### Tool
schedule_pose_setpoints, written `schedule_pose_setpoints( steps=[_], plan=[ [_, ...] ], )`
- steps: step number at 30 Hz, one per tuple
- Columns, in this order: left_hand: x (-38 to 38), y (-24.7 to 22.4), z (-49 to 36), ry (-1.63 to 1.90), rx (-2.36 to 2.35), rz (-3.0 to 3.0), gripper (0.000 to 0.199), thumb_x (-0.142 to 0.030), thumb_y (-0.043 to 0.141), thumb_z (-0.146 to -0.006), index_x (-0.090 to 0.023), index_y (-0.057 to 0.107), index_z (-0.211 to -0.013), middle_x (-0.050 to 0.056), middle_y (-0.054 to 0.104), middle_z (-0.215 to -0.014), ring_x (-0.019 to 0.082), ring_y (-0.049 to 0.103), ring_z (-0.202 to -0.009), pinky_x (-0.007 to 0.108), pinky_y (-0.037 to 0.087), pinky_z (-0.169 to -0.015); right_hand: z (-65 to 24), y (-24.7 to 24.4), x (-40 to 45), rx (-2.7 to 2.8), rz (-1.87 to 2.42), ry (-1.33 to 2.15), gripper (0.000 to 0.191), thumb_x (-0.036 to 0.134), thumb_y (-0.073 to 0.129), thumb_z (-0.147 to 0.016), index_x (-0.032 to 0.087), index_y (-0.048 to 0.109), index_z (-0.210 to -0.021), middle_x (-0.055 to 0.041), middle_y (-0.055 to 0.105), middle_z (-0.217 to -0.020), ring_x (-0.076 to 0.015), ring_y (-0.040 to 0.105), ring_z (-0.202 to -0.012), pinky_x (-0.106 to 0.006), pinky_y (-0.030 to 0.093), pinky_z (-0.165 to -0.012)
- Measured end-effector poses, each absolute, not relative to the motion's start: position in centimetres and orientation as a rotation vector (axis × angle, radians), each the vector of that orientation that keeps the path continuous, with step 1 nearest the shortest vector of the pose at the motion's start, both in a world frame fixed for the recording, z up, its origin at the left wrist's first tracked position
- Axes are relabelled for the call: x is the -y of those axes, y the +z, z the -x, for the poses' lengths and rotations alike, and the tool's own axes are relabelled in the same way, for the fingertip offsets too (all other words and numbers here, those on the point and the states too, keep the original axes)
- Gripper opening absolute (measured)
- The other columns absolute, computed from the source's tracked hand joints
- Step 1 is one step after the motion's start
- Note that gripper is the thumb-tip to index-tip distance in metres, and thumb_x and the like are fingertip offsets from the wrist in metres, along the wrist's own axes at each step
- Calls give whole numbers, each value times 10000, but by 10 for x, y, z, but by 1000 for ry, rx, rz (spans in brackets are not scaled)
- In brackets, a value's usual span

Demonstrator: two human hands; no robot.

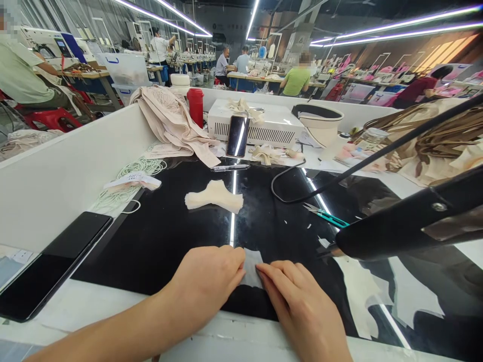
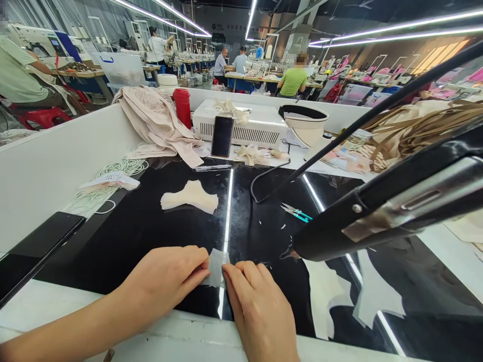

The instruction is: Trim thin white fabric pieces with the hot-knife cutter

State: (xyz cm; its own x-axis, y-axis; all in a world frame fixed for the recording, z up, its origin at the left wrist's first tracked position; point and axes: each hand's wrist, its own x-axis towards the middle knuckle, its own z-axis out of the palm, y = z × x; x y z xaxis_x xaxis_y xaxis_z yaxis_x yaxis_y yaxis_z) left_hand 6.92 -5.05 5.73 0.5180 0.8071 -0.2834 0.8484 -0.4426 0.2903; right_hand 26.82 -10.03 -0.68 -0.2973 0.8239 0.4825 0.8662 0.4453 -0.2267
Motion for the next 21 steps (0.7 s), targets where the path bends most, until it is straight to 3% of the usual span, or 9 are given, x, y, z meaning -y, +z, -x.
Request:
schedule_pose_setpoints(
  steps=[11,16,21],
  plan=[
    [50,60,-70,-191,-1387,-2414,180,-225,509,-1079,-197,627,-947,11,723,-921,213,712,-785,304,363,-597,-270,-9,98,2212,1430,-101,240,265,470,-1098,231,705,-1130,-40,730,-919,-169,661,-753,-273,512,-630],
    [53,50,-67,-79,-1357,-2523,182,-213,554,-1054,-200,610,-882,3,683,-836,198,661,-688,303,331,-545,-265,-5,97,2176,1404,-134,284,260,433,-1108,225,713,-1077,-38,729,-874,-163,654,-712,-270,496,-601],
    [55,35,-64,157,-1309,-2816,232,-99,530,-1013,-201,592,-814,9,623,-778,209,608,-695,319,441,-605,-261,-2,96,2147,1390,-180,346,255,394,-1117,211,725,-1027,-43,725,-835,-161,634,-676,-277,481,-600]
  ],
)
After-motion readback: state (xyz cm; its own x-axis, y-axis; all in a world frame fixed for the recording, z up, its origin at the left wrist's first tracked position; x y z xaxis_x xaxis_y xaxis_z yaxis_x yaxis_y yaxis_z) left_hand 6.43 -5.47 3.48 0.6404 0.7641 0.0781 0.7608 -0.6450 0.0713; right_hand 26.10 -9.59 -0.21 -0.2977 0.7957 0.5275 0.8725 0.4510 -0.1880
